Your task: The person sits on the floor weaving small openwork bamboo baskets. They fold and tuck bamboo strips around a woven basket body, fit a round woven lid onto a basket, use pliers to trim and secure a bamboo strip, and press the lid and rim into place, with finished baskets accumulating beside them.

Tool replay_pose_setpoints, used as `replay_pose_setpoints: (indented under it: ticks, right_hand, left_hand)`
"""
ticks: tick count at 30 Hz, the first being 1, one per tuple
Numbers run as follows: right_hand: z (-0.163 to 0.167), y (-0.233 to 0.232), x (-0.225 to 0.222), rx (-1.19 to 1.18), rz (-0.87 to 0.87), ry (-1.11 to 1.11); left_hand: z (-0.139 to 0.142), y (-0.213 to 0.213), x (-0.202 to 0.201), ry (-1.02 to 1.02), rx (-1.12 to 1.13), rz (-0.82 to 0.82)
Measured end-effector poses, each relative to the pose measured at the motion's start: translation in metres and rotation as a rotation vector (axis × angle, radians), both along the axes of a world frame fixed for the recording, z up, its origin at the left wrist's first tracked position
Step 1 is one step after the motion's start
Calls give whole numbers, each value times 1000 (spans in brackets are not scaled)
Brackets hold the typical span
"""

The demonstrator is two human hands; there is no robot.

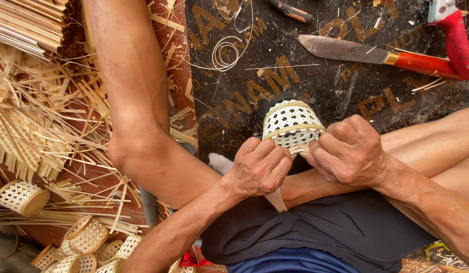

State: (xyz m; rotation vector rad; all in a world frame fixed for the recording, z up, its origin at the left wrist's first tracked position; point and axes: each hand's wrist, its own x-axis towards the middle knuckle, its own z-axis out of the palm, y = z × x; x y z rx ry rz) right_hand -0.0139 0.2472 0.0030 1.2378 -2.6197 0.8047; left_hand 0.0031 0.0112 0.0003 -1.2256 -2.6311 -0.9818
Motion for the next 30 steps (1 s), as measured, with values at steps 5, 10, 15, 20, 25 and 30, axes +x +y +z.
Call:
replay_pose_setpoints:
  ticks: [5, 10, 15, 20, 25, 30]
  right_hand:
    - [2, 0, -2, 6, -4, -33]
    - [4, 1, -7, 14, 55, -70]
    - [11, 2, -11, 106, 101, -53]
    - [17, -2, -10, 202, 142, 3]
    - [13, -5, -12, 201, 229, -18]
    - [12, -5, -14, 205, 254, -36]
  left_hand:
    - [-1, -2, -4, -1, 37, -31]
    - [-1, -4, -4, 7, 24, -29]
    - [1, -5, -2, 1, 27, -58]
    - [-1, -6, -2, 5, 34, -66]
    - [4, -12, -4, -27, -6, -86]
    - [15, -41, -24, 1, -41, 26]
